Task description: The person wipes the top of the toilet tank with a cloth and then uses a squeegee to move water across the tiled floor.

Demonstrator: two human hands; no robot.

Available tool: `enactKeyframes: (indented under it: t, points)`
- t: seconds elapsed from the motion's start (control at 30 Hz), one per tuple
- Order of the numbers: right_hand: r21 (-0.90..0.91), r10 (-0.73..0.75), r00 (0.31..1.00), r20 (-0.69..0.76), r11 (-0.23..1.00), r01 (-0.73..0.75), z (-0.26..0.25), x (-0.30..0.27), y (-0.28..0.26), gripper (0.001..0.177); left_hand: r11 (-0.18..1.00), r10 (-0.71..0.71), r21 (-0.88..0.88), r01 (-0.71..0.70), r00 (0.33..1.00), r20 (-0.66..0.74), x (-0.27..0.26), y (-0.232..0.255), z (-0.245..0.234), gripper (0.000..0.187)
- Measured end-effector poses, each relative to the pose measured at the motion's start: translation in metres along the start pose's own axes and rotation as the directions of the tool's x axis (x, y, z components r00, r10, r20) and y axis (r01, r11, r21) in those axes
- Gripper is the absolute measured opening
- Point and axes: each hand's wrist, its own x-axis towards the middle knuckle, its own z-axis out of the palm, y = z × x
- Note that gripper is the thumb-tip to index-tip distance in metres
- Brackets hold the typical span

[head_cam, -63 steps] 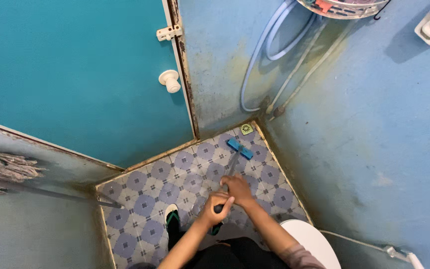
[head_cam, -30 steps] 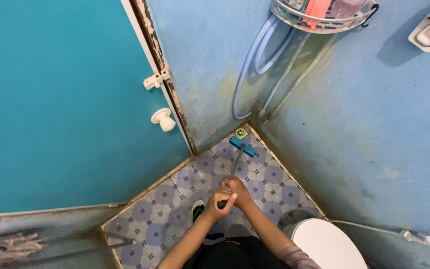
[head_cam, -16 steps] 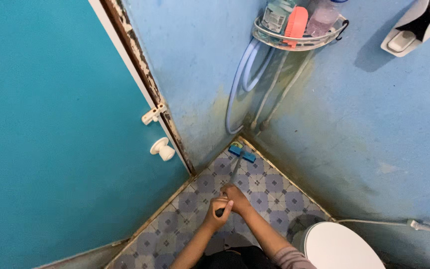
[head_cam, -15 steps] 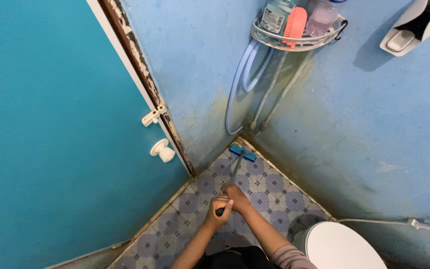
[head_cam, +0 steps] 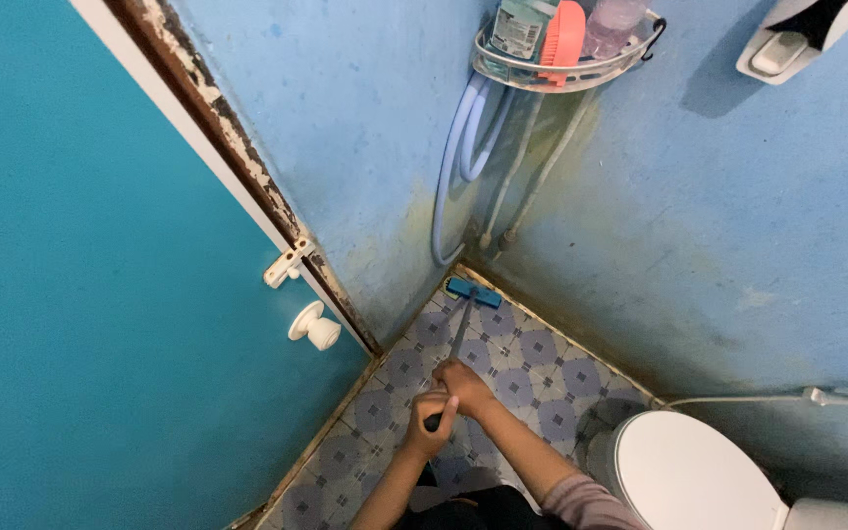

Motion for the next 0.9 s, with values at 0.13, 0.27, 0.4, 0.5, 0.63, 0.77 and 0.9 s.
enactKeyframes:
  t: [0.13,0.27,0.4,0.5,0.63,0.77,0.9]
  points:
    - [-0.018,-0.085,0.996,-0.026,0.996,0.085,0.000,-0.001,-0.010,0.022,0.998,0.055,-0.005,-0.055,0.997,0.049,-0.005,-0.001,-0.011,0.043]
    - [-0.099,-0.001,1.000,0.022,0.995,0.003,-0.003,0.020,-0.009,0.022,1.000,-0.002,0.029,0.002,1.000,0.014,0.005,-0.012,-0.016,0.044]
    - [-0.079,-0.035,0.998,-0.047,0.996,0.032,-0.007,0.017,-0.018,0.023,1.000,0.001,-0.001,-0.001,0.997,0.080,0.022,-0.004,-0.025,0.044]
    - [-0.017,-0.010,0.998,-0.059,1.000,0.009,-0.009,0.017,-0.023,0.023,0.993,0.121,-0.013,-0.120,0.988,0.091,0.025,0.003,-0.028,0.044]
    - [0.025,-0.025,0.990,-0.140,0.999,0.028,-0.010,0.027,-0.018,0.030,1.000,0.027,0.005,-0.027,0.994,0.103,0.031,-0.009,-0.027,0.044]
    - [0.024,-0.022,0.997,-0.076,0.999,0.024,-0.004,0.019,-0.019,0.025,1.000,0.028,0.010,-0.029,0.995,0.096,0.026,0.000,-0.032,0.045]
    - [-0.013,-0.058,0.993,-0.103,0.998,0.057,0.012,0.036,-0.005,0.026,0.993,0.114,0.027,-0.117,0.990,0.083,0.033,-0.009,-0.042,0.043]
